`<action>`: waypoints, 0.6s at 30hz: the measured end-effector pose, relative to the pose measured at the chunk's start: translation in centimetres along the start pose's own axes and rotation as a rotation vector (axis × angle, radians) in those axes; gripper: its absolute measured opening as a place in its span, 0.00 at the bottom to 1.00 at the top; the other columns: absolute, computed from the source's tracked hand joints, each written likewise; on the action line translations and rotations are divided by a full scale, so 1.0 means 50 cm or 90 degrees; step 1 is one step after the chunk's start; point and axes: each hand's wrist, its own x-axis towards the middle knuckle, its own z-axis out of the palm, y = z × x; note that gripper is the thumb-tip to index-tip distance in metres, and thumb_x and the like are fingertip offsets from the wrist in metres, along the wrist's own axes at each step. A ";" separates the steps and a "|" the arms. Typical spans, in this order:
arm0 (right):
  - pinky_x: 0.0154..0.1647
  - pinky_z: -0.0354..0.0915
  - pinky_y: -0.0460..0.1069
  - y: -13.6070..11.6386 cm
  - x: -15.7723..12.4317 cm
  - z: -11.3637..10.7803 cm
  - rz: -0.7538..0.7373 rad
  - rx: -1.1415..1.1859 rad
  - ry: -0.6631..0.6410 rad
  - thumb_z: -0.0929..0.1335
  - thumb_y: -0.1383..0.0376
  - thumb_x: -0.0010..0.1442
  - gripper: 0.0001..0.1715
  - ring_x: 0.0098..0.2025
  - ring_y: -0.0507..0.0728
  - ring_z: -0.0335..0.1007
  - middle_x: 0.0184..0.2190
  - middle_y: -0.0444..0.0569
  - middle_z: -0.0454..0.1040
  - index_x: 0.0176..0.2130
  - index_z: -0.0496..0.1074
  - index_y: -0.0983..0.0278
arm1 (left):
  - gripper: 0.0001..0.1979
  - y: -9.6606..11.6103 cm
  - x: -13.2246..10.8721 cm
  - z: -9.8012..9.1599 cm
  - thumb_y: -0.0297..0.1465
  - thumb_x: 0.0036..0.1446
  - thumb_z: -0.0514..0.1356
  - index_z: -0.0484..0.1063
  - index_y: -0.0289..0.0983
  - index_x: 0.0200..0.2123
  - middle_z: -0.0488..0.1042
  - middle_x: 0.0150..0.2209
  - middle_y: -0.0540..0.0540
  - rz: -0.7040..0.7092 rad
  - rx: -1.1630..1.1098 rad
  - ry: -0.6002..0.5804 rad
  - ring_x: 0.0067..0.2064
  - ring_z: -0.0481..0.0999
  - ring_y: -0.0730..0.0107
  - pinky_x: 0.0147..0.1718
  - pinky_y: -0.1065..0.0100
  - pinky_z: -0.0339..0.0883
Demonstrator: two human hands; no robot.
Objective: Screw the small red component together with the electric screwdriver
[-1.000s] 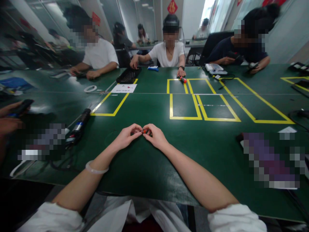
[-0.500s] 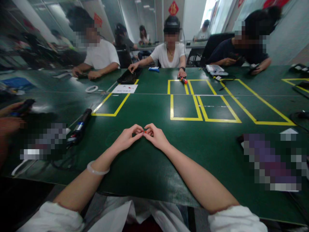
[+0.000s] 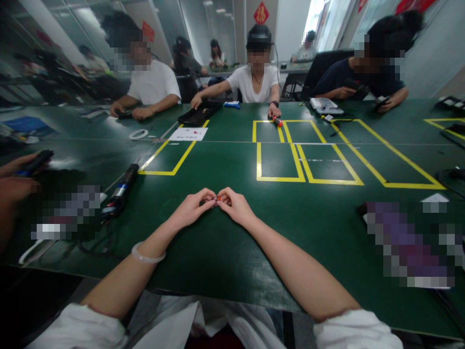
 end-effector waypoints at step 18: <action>0.33 0.63 0.46 0.001 0.002 0.000 0.033 -0.012 -0.006 0.67 0.63 0.59 0.09 0.31 0.50 0.67 0.33 0.45 0.73 0.41 0.68 0.63 | 0.22 -0.051 -0.065 -0.119 0.46 0.62 0.50 0.68 0.40 0.52 0.72 0.53 0.44 -0.075 0.215 -0.019 0.54 0.72 0.60 0.54 0.61 0.64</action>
